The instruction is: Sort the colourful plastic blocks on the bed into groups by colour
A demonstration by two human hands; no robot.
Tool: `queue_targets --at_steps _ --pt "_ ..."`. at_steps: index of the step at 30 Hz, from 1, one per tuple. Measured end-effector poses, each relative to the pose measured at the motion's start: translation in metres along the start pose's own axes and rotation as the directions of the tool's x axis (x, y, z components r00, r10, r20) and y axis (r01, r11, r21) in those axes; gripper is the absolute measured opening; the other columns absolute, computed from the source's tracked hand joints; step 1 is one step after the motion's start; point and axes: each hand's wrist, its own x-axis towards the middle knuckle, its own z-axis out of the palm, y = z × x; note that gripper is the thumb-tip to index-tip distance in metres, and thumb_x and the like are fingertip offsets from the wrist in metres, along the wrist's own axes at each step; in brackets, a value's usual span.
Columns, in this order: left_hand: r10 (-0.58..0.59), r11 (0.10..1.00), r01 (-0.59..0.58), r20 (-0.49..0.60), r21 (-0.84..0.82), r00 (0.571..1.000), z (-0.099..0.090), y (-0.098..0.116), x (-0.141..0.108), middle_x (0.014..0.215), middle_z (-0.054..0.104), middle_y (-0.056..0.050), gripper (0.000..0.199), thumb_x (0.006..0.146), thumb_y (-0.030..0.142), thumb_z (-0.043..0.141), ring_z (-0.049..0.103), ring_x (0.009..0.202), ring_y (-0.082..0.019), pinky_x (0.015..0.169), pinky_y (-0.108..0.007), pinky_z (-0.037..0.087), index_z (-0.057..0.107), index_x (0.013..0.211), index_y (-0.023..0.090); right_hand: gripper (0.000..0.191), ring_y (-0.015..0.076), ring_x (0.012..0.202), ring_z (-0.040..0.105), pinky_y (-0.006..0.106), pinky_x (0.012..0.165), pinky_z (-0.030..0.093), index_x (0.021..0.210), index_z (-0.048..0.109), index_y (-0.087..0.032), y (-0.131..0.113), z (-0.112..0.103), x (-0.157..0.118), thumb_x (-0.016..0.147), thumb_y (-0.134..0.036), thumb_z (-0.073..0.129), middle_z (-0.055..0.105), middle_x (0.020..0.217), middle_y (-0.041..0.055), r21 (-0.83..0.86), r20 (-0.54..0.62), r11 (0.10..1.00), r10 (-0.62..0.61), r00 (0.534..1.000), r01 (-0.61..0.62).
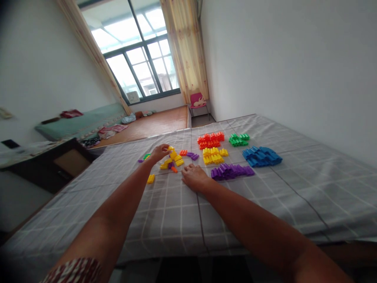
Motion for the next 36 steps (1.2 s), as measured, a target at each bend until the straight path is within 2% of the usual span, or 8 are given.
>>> queue_targets --at_steps 5,8,12,18,24,27,31,36 --pt "0.187 0.951 -0.151 0.113 -0.269 0.976 0.005 0.016 -0.035 0.108 0.07 -0.008 0.045 0.07 0.028 0.074 0.067 0.095 -0.019 0.085 -0.035 0.056 0.064 0.112 0.016 0.035 0.0245 0.112 0.056 0.038 0.098 0.046 0.123 0.055 -0.009 0.01 0.004 0.011 0.089 -0.015 0.048 0.058 0.123 0.0192 0.254 -0.266 0.963 0.16 0.951 -0.091" --pt "0.302 0.913 -0.22 0.206 -0.345 0.931 0.012 0.034 -0.065 0.11 0.069 -0.009 0.045 0.07 0.026 0.074 0.067 0.095 -0.018 0.086 -0.035 0.056 0.064 0.112 0.017 0.048 0.0238 0.109 0.058 0.041 0.092 0.051 0.134 0.046 -0.011 0.016 0.008 0.017 0.087 -0.018 0.054 0.05 0.134 0.0207 0.432 -0.397 0.902 0.175 0.901 0.015" --pt "0.324 0.886 -0.215 0.216 -0.41 0.921 0.017 0.039 -0.091 0.112 0.067 -0.009 0.049 0.067 0.026 0.077 0.066 0.095 -0.018 0.085 -0.034 0.056 0.062 0.114 0.016 0.039 0.0198 0.096 0.063 0.037 0.081 0.056 0.124 0.055 -0.014 0.02 0.011 0.018 0.085 -0.013 0.055 0.058 0.127 0.0172 0.521 -0.39 0.841 0.082 0.917 0.146" --pt "0.309 0.844 -0.145 0.248 -0.516 0.918 0.015 0.032 -0.102 0.114 0.067 -0.01 0.054 0.064 0.029 0.08 0.067 0.097 -0.02 0.086 -0.036 0.056 0.062 0.112 0.016 0.033 0.0155 0.08 0.065 0.03 0.069 0.055 0.112 0.06 -0.016 0.013 0.014 0.015 0.079 -0.017 0.065 0.067 0.105 0.0097 0.532 -0.334 0.837 0.07 0.94 0.127" --pt "0.216 0.903 -0.212 -0.031 -0.372 0.976 0.003 0.024 -0.1 0.106 0.071 -0.009 0.035 0.081 0.041 0.064 0.068 0.093 -0.02 0.082 -0.035 0.056 0.066 0.107 0.017 0.039 0.019 0.091 0.065 0.034 0.079 0.054 0.115 0.06 -0.019 0.043 -0.028 0.004 0.077 -0.019 0.066 0.067 0.111 0.009 0.376 -0.458 0.926 0.148 0.877 0.04" --pt "0.189 0.947 -0.23 -0.191 -0.224 0.963 -0.003 0.009 -0.094 0.102 0.072 -0.006 0.027 0.087 0.035 0.054 0.067 0.092 -0.019 0.086 -0.034 0.054 0.068 0.103 0.019 0.042 0.0169 0.086 0.066 0.031 0.077 0.054 0.117 0.06 -0.02 0.098 -0.063 -0.012 0.076 -0.023 0.067 0.068 0.11 0.0068 0.334 -0.412 0.927 0.308 0.857 -0.172" --pt "0.233 0.963 -0.258 -0.241 -0.077 0.942 -0.004 -0.007 -0.087 0.099 0.072 -0.004 0.024 0.086 0.024 0.05 0.067 0.09 -0.018 0.089 -0.034 0.051 0.068 0.101 0.021 0.036 0.0166 0.084 0.067 0.026 0.076 0.053 0.106 0.065 -0.017 0.17 -0.083 -0.035 0.07 -0.018 0.068 0.071 0.104 0.0063 0.195 -0.2 0.877 0.473 0.858 -0.439" --pt "0.273 0.96 -0.279 -0.223 0.006 0.936 -0.003 -0.011 -0.087 0.096 0.072 -0.004 0.025 0.087 0.022 0.049 0.065 0.092 -0.019 0.089 -0.033 0.05 0.069 0.101 0.022 0.04 0.0177 0.091 0.068 0.024 0.078 0.053 0.112 0.066 -0.011 0.19 -0.07 -0.04 0.073 -0.01 0.065 0.068 0.118 0.0125 0.214 0.017 0.851 0.488 0.873 -0.48"
